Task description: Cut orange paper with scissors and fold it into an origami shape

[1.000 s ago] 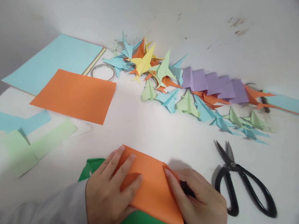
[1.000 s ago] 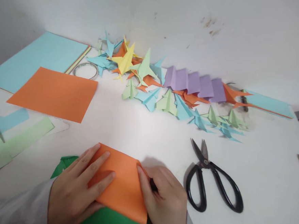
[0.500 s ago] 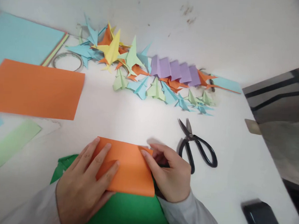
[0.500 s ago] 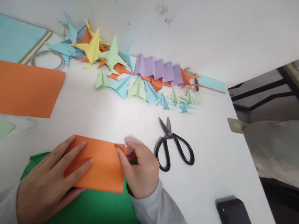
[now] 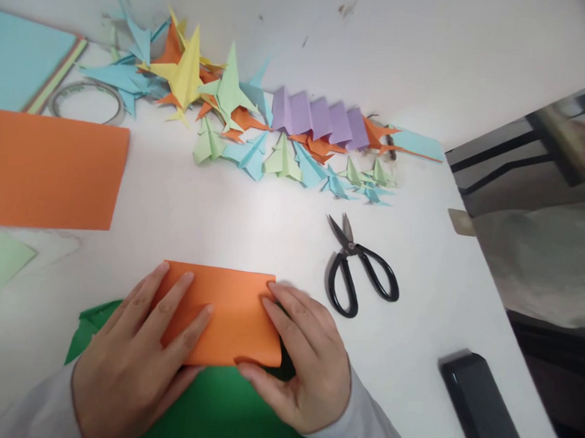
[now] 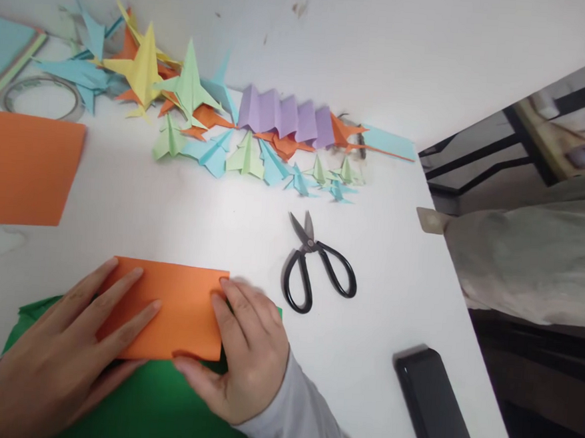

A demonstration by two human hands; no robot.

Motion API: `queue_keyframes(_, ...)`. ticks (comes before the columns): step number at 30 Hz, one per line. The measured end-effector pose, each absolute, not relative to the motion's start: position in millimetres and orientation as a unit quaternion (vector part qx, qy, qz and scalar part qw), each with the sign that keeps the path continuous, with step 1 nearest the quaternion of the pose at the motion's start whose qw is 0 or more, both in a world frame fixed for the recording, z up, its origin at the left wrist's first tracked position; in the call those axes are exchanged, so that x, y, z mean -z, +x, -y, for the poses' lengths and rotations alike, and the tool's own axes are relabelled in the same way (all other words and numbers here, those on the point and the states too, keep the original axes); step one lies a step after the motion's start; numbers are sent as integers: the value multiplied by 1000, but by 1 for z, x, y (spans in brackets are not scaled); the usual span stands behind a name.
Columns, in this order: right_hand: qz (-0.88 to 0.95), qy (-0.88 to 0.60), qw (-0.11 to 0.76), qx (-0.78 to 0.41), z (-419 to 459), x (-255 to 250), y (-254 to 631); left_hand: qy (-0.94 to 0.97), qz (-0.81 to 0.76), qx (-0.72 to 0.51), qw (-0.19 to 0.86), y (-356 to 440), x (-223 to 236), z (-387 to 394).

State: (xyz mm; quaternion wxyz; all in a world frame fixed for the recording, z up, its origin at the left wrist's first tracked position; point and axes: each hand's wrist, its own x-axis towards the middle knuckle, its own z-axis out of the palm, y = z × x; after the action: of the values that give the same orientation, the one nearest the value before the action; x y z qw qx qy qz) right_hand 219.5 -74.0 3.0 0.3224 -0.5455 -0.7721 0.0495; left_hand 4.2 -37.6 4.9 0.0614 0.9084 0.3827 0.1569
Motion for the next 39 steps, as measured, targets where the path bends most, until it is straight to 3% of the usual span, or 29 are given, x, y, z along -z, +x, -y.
queue_keyframes(8,779,-558,283,-42,75,-3,218,914,-370,-159,53,2,-3,37)
queue_keyframes(26,784,-553,281,0,77,-1,216,915,-369,-152,54,1,-2,37)
queue_keyframes(39,833,-532,146,39,83,-4,213,921,-360,-144,42,1,-3,38)
